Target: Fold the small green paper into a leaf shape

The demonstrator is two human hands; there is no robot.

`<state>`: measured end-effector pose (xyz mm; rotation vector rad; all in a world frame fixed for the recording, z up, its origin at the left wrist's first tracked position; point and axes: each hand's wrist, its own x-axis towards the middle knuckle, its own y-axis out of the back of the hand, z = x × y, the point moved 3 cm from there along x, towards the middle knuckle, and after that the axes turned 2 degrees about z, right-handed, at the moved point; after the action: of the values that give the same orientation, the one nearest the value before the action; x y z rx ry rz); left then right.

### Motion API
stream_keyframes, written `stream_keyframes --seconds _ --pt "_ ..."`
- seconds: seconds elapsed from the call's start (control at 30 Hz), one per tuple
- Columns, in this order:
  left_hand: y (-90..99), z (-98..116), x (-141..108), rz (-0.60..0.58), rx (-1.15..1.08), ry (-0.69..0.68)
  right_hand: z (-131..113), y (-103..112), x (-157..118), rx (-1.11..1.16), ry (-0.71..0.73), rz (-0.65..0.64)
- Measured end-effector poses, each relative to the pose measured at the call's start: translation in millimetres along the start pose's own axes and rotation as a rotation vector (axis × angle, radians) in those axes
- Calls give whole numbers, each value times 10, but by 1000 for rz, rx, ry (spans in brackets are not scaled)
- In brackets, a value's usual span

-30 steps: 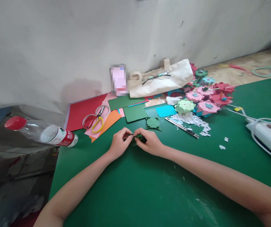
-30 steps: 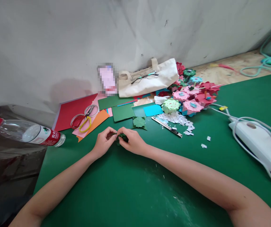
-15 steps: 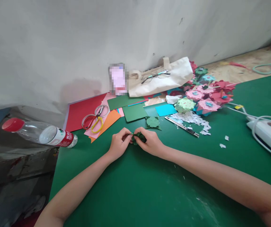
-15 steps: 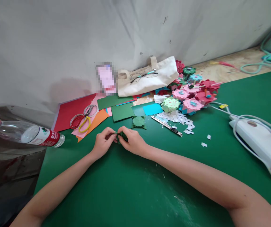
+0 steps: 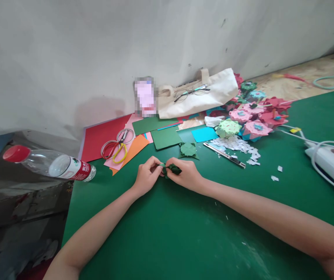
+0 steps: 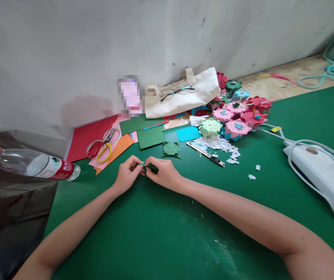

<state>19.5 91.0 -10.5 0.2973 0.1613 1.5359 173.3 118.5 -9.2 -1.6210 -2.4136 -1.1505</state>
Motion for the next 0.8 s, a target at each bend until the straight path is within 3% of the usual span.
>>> stream_keyframes --seconds 0.13,0.47,0.8 --pt "-6 -40 21 -21 -126 71 -3 20 7 26 -14 -5" --pt "40 -70 77 -215 -343 172 15 99 57 111 -78 -63" --pt "17 -109 94 -176 -291 193 -40 55 17 50 -30 -37"
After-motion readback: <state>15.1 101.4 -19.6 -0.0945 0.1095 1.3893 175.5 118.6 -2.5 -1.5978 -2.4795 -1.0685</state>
